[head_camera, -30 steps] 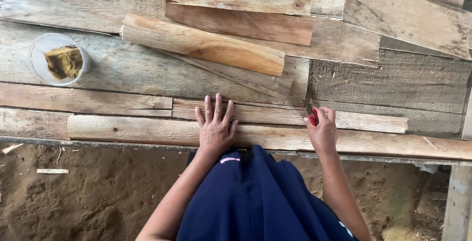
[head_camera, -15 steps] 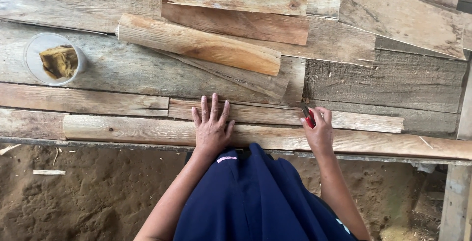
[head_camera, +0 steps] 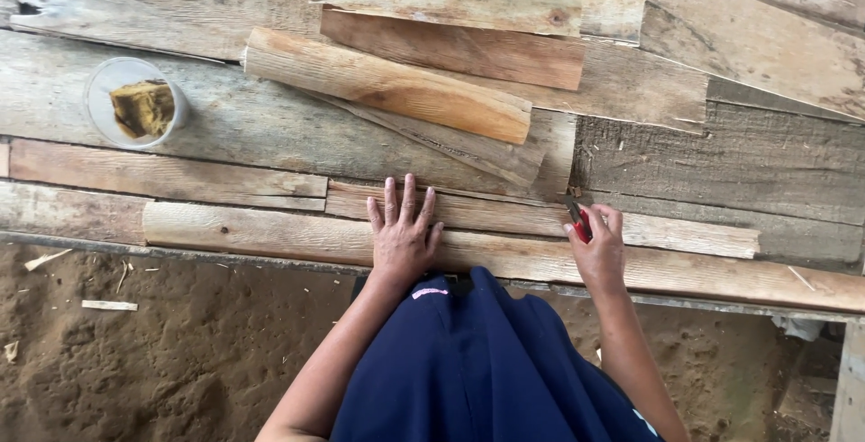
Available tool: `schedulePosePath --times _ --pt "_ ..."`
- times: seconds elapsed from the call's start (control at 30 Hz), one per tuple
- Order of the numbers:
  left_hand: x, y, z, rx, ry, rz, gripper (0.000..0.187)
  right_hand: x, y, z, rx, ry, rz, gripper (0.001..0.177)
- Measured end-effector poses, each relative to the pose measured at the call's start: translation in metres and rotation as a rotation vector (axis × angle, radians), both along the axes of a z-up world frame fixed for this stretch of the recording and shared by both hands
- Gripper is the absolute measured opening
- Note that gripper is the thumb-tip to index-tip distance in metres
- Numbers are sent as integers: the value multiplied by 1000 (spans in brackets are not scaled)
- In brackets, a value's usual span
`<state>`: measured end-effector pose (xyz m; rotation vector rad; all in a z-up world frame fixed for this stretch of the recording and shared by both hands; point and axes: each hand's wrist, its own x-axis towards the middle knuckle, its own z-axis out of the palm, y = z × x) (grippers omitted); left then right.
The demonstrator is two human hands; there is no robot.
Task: The person uses a red utility knife to cut thin wooden strips on a wooden workbench. They repeatedly position, cut, and stack the strips, occasionally moving other pieces aside to access the work area.
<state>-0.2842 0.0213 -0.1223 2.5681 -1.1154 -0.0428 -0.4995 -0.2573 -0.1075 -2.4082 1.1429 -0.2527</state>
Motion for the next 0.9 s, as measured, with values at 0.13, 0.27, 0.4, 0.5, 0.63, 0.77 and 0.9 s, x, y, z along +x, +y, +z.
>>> schedulePosePath --times 0.13,0.27,0.4,0.5,0.63,0.77,0.9 --pt "0 -1 0 -5 -13 1 64 -3 -3 -10 -27 20 2 48" --pt "-2 -1 -4 -9 -3 10 72 -9 -4 -16 -47 13 13 47" --pt "-1 -1 4 -24 14 -3 73 -9 -10 -23 -114 9 17 46" --pt "-1 -2 5 -24 27 -20 67 0 -19 -32 -149 -27 -2 41" --pt "0 -1 3 -18 46 -32 62 62 3 20 251 70 -252 35" --pt "0 -1 1 -25 46 -26 60 105 1 26 514 -184 -310 41" --pt "0 -1 -2 -15 25 -31 60 126 2 21 653 -409 -363 44"
